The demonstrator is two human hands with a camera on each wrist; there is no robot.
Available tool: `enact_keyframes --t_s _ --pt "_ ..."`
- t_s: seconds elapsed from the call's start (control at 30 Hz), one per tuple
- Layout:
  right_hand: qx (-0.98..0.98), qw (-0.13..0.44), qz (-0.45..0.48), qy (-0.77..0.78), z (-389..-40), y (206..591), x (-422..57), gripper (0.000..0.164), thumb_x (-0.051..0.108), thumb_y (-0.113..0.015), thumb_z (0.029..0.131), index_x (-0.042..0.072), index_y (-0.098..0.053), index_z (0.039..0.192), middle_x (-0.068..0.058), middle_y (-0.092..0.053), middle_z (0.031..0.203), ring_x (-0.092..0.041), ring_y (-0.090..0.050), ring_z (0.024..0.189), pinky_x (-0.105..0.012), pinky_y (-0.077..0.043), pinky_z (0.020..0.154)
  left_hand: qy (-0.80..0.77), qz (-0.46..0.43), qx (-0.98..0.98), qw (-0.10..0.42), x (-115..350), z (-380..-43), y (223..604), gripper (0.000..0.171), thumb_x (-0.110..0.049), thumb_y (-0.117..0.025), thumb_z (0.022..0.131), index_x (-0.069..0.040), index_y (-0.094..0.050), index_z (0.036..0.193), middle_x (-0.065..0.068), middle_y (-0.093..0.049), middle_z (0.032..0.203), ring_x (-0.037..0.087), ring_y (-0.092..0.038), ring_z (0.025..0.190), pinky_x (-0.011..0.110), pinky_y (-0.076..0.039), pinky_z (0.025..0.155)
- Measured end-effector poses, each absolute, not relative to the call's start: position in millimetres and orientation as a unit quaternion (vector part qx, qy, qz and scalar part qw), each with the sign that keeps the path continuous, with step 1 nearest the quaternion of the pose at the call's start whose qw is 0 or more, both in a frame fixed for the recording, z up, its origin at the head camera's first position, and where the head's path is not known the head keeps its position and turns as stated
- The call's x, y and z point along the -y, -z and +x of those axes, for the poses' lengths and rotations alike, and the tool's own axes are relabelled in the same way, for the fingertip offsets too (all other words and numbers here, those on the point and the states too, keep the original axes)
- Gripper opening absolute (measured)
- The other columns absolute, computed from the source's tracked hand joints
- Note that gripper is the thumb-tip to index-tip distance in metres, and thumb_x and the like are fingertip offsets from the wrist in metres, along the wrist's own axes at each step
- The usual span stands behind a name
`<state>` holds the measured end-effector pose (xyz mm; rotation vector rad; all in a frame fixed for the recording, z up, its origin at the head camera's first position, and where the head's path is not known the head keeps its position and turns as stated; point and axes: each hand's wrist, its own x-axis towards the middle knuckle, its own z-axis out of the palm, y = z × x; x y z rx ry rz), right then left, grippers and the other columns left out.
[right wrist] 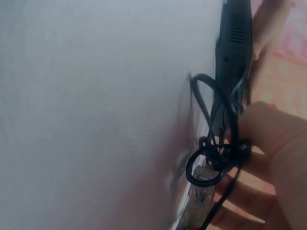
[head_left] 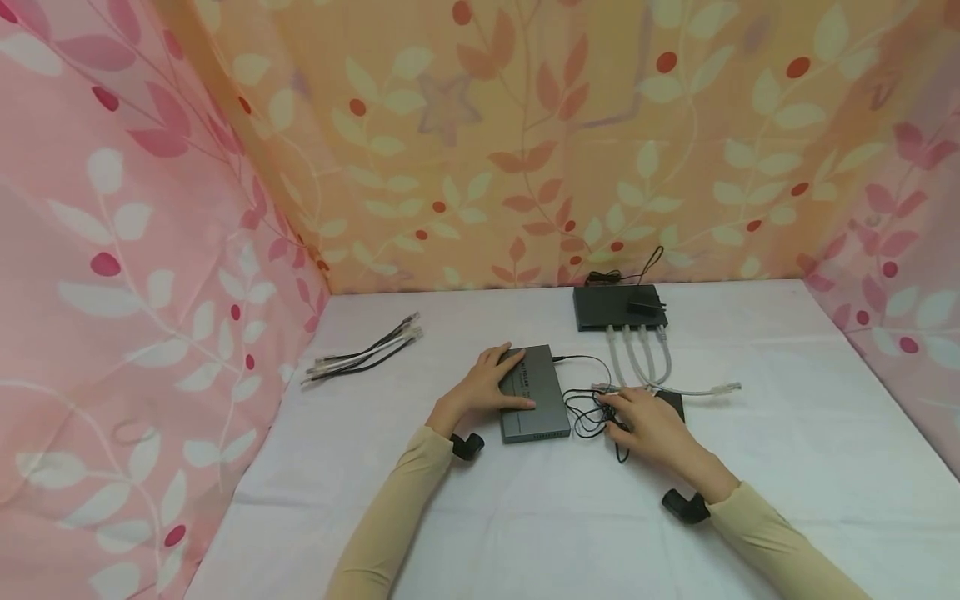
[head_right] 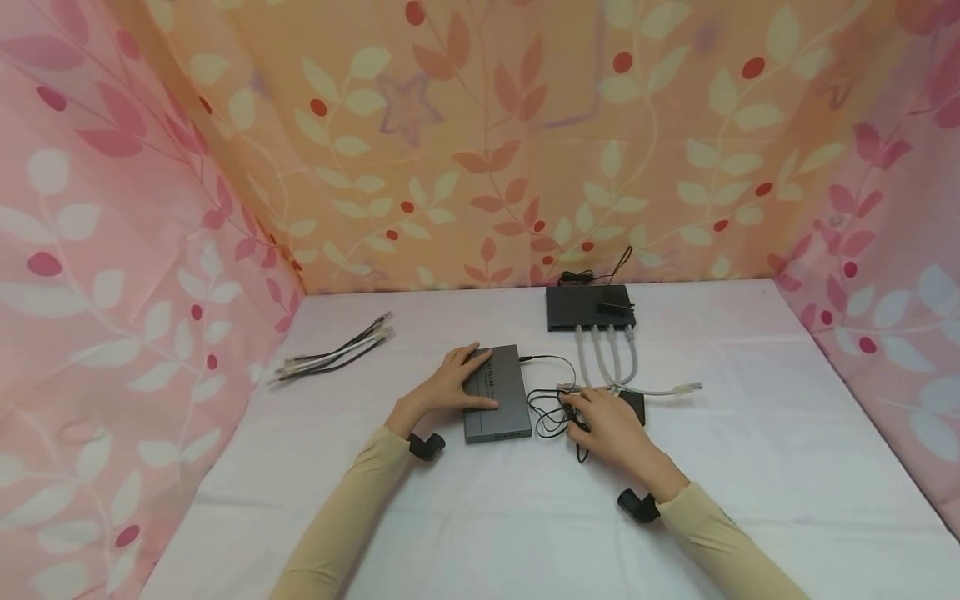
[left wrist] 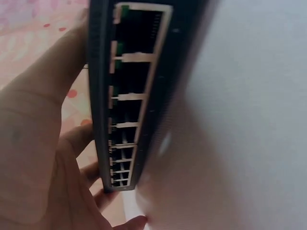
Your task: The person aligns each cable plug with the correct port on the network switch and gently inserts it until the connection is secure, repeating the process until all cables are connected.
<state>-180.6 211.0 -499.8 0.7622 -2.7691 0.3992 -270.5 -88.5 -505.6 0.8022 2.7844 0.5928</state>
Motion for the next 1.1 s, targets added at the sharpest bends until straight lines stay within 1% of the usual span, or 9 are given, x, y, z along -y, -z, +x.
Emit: enact_keyframes --t_s 0.2,0.33,0.4,0.5,0.57,0.63,0.87,1.03,1.1 --pt "0.944 0.135 0.251 -0.166 -181 496 -213 0.036 0.014 -0.067 0.077 0.008 -0.065 0.113 -0.007 -0.068 0.098 -0.014 -0.061 0.073 -0.032 -0.047 0.059 -0.199 0.27 -0.939 0.077 90 -270 509 0.098 -0.069 -0.062 0.071 -0.031 -0.015 0.149 0.007 -0.011 0.155 0.029 -0.01 0.141 0.054 -0.026 0.106" --pt "0.944 0.13 0.238 -0.186 -178 490 -215 0.034 0.013 -0.067 0.079 0.008 -0.065 0.112 -0.007 -0.068 0.098 -0.01 -0.056 0.068 -0.031 -0.044 0.059 -0.195 0.266 -0.941 0.077 89 -270 510 0.098 -0.07 -0.061 0.071 -0.032 -0.014 0.149 0.006 -0.011 0.155 0.029 -0.01 0.141 0.054 -0.026 0.106" --pt "0.946 0.12 0.228 -0.197 -176 484 -216 0.033 0.013 -0.066 0.082 0.008 -0.064 0.114 -0.003 -0.066 0.093 -0.008 -0.05 0.065 -0.029 -0.041 0.058 -0.196 0.264 -0.941 0.079 88 -270 510 0.098 -0.069 -0.062 0.071 -0.032 -0.014 0.149 0.005 -0.01 0.155 0.028 -0.01 0.141 0.054 -0.025 0.106" --pt "0.946 0.096 0.214 -0.223 -173 472 -218 0.032 0.013 -0.063 0.085 0.009 -0.062 0.117 0.004 -0.058 0.079 -0.005 -0.041 0.06 -0.024 -0.035 0.053 -0.197 0.26 -0.942 0.08 88 -269 509 0.098 -0.069 -0.062 0.072 -0.032 -0.014 0.149 0.005 -0.01 0.155 0.028 -0.009 0.141 0.054 -0.025 0.106" --pt "0.944 0.085 0.213 -0.239 -173 463 -219 0.031 0.012 -0.061 0.087 0.009 -0.061 0.118 0.007 -0.051 0.072 -0.004 -0.039 0.058 -0.022 -0.033 0.05 -0.2 0.26 -0.941 0.08 88 -268 509 0.098 -0.069 -0.062 0.072 -0.032 -0.014 0.149 0.006 -0.01 0.155 0.028 -0.009 0.141 0.055 -0.025 0.106" --pt "0.941 0.076 0.213 -0.251 -174 456 -221 0.031 0.011 -0.061 0.088 0.008 -0.061 0.119 0.007 -0.049 0.071 -0.004 -0.039 0.057 -0.021 -0.033 0.048 -0.202 0.26 -0.941 0.08 88 -268 509 0.098 -0.069 -0.062 0.072 -0.032 -0.014 0.149 0.006 -0.01 0.155 0.029 -0.009 0.141 0.055 -0.025 0.106" --pt "0.937 0.083 0.223 -0.256 -176 433 -221 0.032 0.008 -0.061 0.087 0.005 -0.06 0.119 0.001 -0.059 0.08 -0.005 -0.045 0.059 -0.021 -0.037 0.047 -0.207 0.264 -0.939 0.077 88 -267 508 0.097 -0.067 -0.062 0.072 -0.029 -0.016 0.149 0.008 -0.011 0.155 0.032 -0.01 0.141 0.055 -0.026 0.105" --pt "0.94 0.094 0.225 -0.237 -180 418 -219 0.032 0.009 -0.061 0.087 0.006 -0.06 0.119 -0.001 -0.059 0.08 -0.007 -0.045 0.059 -0.022 -0.037 0.048 -0.209 0.26 -0.939 0.08 87 -267 507 0.098 -0.067 -0.063 0.072 -0.029 -0.016 0.149 0.007 -0.011 0.155 0.031 -0.009 0.141 0.055 -0.025 0.106" --pt "0.943 0.097 0.227 -0.223 -183 412 -220 0.032 0.01 -0.06 0.088 0.006 -0.06 0.12 -0.003 -0.06 0.084 -0.009 -0.046 0.06 -0.024 -0.038 0.05 -0.209 0.258 -0.94 0.079 87 -267 508 0.098 -0.068 -0.063 0.072 -0.029 -0.016 0.149 0.007 -0.011 0.155 0.03 -0.009 0.141 0.055 -0.025 0.106"
